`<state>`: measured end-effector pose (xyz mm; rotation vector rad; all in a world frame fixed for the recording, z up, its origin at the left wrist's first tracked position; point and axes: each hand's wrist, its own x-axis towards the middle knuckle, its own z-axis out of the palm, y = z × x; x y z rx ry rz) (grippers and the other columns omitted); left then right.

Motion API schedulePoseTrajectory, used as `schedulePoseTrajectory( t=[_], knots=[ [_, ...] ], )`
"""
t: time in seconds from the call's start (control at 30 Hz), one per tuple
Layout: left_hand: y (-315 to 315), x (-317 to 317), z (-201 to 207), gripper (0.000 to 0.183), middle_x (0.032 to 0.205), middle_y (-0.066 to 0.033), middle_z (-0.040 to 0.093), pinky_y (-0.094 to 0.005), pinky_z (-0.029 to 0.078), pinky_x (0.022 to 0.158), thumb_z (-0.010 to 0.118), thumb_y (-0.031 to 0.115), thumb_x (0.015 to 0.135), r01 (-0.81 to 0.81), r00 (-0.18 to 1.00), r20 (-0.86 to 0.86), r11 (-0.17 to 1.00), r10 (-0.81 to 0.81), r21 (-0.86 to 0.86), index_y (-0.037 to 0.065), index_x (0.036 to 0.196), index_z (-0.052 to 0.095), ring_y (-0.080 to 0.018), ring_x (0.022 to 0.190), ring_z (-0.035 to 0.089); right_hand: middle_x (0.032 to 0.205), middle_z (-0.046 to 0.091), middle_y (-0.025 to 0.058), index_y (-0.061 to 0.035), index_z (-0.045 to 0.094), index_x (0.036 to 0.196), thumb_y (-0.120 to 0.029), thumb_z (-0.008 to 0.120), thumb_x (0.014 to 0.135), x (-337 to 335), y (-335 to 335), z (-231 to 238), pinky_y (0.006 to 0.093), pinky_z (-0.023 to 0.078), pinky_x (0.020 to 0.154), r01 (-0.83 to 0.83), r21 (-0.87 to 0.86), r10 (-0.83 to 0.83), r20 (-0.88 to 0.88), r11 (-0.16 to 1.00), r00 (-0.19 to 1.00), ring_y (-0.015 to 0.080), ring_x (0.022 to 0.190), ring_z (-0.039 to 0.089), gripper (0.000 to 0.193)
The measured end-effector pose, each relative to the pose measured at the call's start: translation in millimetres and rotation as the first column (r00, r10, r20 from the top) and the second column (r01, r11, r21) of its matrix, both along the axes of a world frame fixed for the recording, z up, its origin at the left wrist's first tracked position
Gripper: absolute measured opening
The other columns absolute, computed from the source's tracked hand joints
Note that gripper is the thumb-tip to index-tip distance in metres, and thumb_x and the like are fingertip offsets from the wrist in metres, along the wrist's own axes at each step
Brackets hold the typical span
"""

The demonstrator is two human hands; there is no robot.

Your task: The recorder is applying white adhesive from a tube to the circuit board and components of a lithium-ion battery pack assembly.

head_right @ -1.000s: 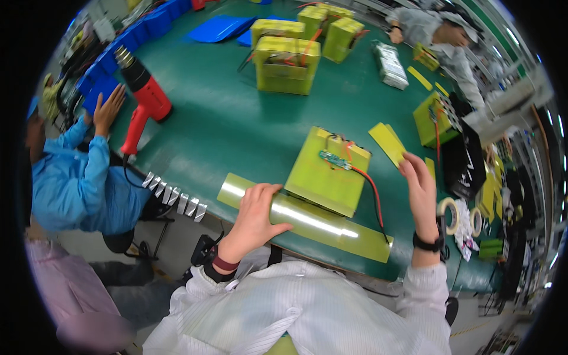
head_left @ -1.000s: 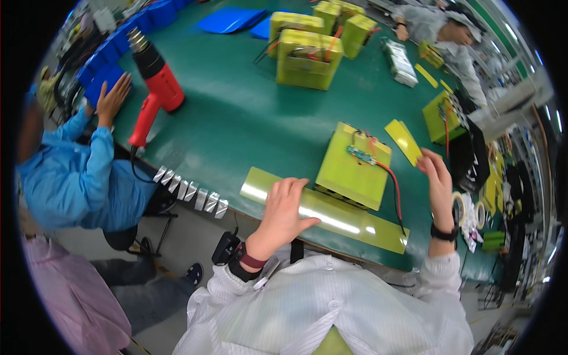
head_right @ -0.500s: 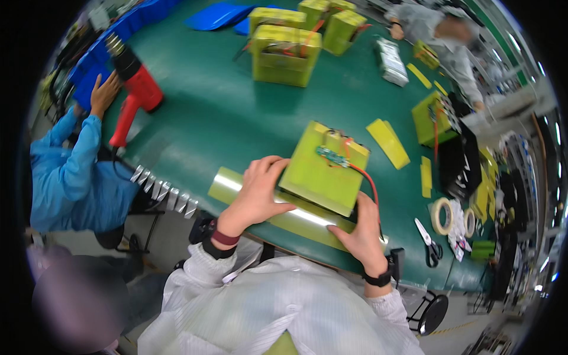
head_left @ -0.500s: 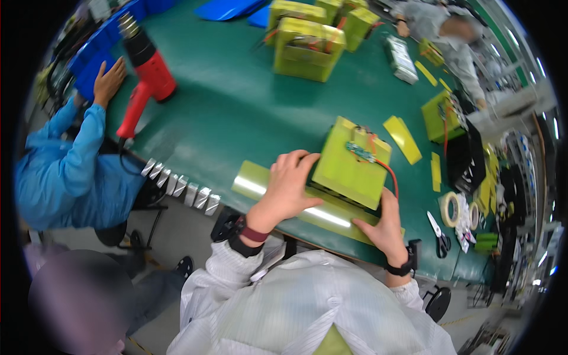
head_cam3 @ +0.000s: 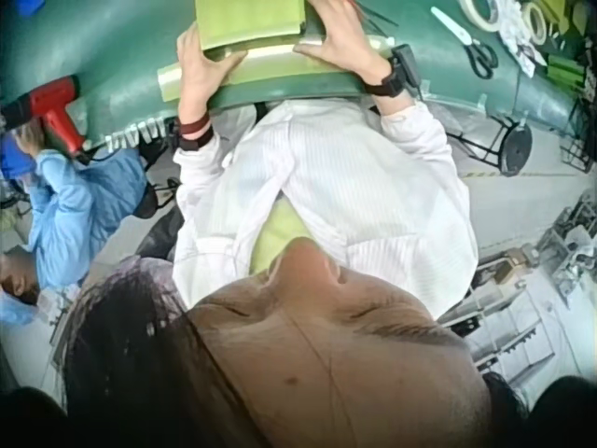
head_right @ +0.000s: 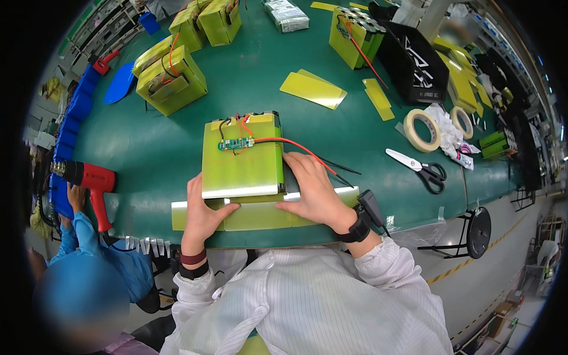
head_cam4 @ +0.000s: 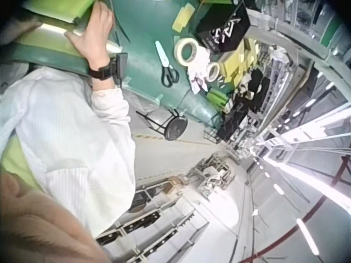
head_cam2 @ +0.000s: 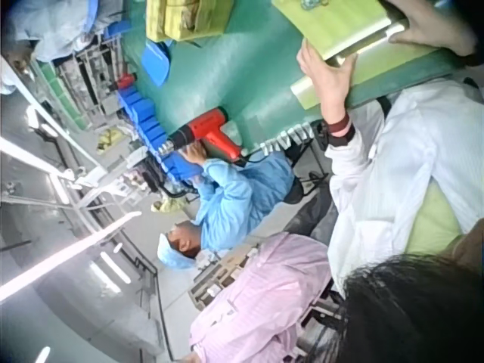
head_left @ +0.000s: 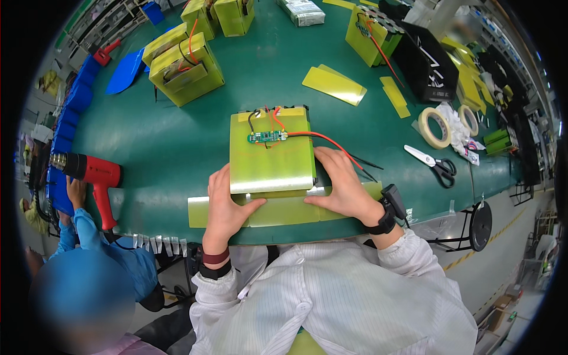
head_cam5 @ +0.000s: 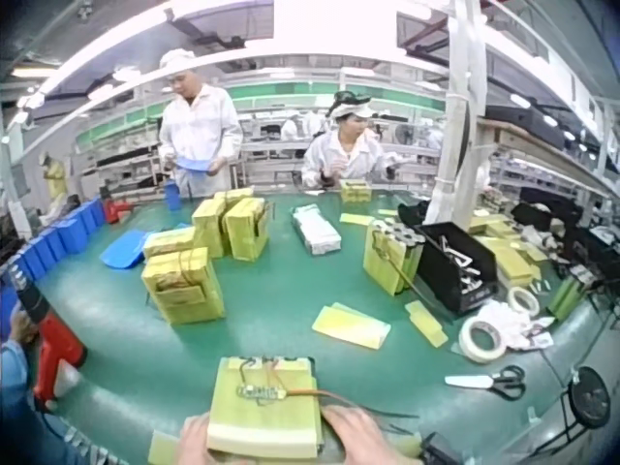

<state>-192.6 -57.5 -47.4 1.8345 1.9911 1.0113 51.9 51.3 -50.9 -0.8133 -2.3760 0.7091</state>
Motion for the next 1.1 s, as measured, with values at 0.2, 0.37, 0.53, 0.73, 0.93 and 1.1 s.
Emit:
schedulePoseTrajectory(
  t=[0.2, 0.37, 0.53, 0.73, 0.93, 1.1],
  knots=[
    [-1.0, -0.3, -2.6, 0.077, 0.125, -0.0135, 0.052, -0.0411, 0.034, 0.098, 0.085, 0.014, 0.056, -0.035, 0.999, 0.006, 0.999, 0.035, 0.013, 0.004, 0.124, 0.050, -0.0321, 0.116, 0.044, 0.130, 0.043, 0.0171, 0.0014, 0.038, 0.132, -0.023, 0.085, 0.057, -1.8, -1.2, 1.0, 0.0423, 0.031, 0.104, -0.010, -0.013, 0.010, 0.005, 1.000, 1.000, 0.0342, 0.120, 0.040, 0.092],
    [-3.5, -3.0, 0.6, 0.080, 0.128, -0.0139, 0.050, -0.0409, 0.033, 0.100, 0.085, 0.014, 0.057, -0.003, 1.000, 0.007, 1.000, 0.004, -0.014, 0.004, 0.127, 0.048, -0.0323, 0.118, 0.043, 0.129, 0.043, 0.0176, 0.0012, 0.040, 0.130, -0.022, 0.085, 0.057, -4.1, -2.6, 2.6, 0.0421, 0.032, 0.103, 0.000, -0.002, 0.000, 0.002, 1.000, 1.000, 0.0346, 0.119, 0.041, 0.089],
    [-4.4, -2.1, 0.9, 0.079, 0.129, -0.0136, 0.049, -0.0405, 0.033, 0.100, 0.084, 0.016, 0.058, -0.020, 1.000, 0.005, 1.000, 0.020, -0.021, 0.004, 0.127, 0.048, -0.0320, 0.119, 0.043, 0.130, 0.043, 0.0169, 0.0010, 0.040, 0.130, -0.020, 0.085, 0.057, -3.5, -2.9, 4.8, 0.0415, 0.034, 0.103, 0.005, -0.028, -0.004, 0.045, 1.000, 0.999, 0.0349, 0.122, 0.040, 0.088],
    [-5.2, -3.1, 0.2, 0.076, 0.129, -0.0113, 0.050, -0.0397, 0.034, 0.095, 0.082, 0.017, 0.058, -0.013, 1.000, 0.000, 1.000, 0.013, 0.015, 0.005, 0.126, 0.050, -0.0299, 0.117, 0.045, 0.130, 0.043, 0.0174, -0.0003, 0.040, 0.131, -0.017, 0.085, 0.057, -5.1, -4.8, 7.9, 0.0412, 0.034, 0.103, 0.016, -0.052, -0.012, 0.065, 0.999, 0.998, 0.0357, 0.122, 0.039, 0.088],
    [-5.1, -4.0, -0.5, 0.076, 0.129, -0.0133, 0.049, -0.0405, 0.032, 0.099, 0.083, 0.020, 0.061, 0.009, 1.000, 0.010, 1.000, -0.009, -0.004, 0.004, 0.127, 0.048, -0.0315, 0.120, 0.043, 0.130, 0.042, 0.0181, 0.0006, 0.040, 0.130, -0.017, 0.084, 0.057, -5.7, -5.2, 8.4, 0.0408, 0.034, 0.104, 0.013, -0.047, -0.010, 0.080, 0.999, 0.997, 0.0356, 0.122, 0.039, 0.087],
    [-4.7, -4.4, 1.5, 0.077, 0.130, -0.0138, 0.048, -0.0404, 0.032, 0.099, 0.083, 0.019, 0.060, 0.004, 1.000, 0.002, 1.000, -0.004, -0.025, 0.003, 0.127, 0.048, -0.0315, 0.120, 0.042, 0.131, 0.042, 0.0182, 0.0009, 0.040, 0.130, -0.017, 0.084, 0.058, -7.0, -4.1, 9.9, 0.0406, 0.034, 0.104, 0.014, -0.039, -0.010, 0.080, 0.999, 0.997, 0.0355, 0.123, 0.039, 0.087]
  ],
)
